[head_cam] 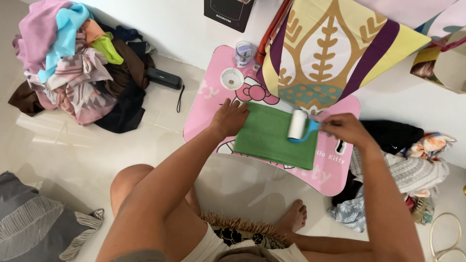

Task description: Using a lint roller to remove debris from a scarf and then folding it into a square on a low table.

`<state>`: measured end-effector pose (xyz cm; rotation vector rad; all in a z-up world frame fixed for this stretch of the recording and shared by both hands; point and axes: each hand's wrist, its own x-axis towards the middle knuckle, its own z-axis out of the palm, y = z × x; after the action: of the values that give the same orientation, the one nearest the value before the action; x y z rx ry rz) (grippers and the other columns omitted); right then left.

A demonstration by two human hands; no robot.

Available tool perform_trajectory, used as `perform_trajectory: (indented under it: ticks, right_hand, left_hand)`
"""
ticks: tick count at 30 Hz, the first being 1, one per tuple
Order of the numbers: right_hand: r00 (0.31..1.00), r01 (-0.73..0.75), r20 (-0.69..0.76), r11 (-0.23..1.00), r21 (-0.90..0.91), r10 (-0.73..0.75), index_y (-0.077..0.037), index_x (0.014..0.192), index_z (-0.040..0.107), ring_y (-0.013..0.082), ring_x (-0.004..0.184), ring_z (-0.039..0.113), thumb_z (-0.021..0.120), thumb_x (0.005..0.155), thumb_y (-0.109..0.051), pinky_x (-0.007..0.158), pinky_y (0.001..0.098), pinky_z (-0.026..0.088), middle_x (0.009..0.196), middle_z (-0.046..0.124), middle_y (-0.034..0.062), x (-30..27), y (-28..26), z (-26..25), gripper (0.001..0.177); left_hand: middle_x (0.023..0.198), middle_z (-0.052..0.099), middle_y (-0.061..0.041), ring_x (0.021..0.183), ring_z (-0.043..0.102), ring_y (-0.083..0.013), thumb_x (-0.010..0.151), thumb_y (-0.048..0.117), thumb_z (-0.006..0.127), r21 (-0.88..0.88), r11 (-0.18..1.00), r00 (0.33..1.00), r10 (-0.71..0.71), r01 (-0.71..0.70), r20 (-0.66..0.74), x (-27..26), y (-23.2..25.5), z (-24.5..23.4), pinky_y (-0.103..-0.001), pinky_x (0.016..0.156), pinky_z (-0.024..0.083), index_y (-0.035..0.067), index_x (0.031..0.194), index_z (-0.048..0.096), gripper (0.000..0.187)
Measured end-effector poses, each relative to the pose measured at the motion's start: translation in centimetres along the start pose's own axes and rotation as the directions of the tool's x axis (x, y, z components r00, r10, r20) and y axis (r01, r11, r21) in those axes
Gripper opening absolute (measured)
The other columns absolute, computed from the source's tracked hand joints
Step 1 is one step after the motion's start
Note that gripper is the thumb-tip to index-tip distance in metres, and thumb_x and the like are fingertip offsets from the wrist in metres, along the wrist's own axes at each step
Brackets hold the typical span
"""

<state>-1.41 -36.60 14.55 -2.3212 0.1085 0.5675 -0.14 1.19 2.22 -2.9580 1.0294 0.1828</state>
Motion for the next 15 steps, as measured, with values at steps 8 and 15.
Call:
perform_trajectory:
  ticks: [8, 15]
  right_hand:
    - [0.978, -0.135, -0.159, 0.991, 0.013, 0.135, 0.009, 0.101, 0.077, 0.0209, 0.065, 0.057, 0.079, 0.085, -0.012, 0.06, 0.0299, 0.045, 0.079, 0.071, 0.0158, -5.3, 0.8, -1.5, 0.027]
    - [0.981, 0.193, -0.008, 0.974, 0.121, -0.193, 0.001, 0.106, 0.076, 0.0255, 0.072, 0.072, 0.077, 0.085, -0.012, 0.062, 0.0389, 0.06, 0.087, 0.075, 0.0228, -0.3, -2.9, 9.3, 0.025]
  left_hand:
    - [0.119, 0.064, -0.011, 0.111, 0.058, -0.0286, 0.093, 0.013, 0.053, -0.014, 0.994, 0.974, 0.105, -0.11, -0.2, -1.5, 0.0, -0.5, -0.046, 0.106, 0.041, 0.006, 0.11, 0.067, 0.023]
    - [0.12, 0.062, -0.004, 0.113, 0.064, -0.0246, 0.096, 0.02, 0.059, -0.013, 0.975, 0.974, 0.219, -0.221, -0.062, -3.1, 0.1, -1.0, -0.044, 0.106, 0.045, 0.011, 0.116, 0.065, 0.023]
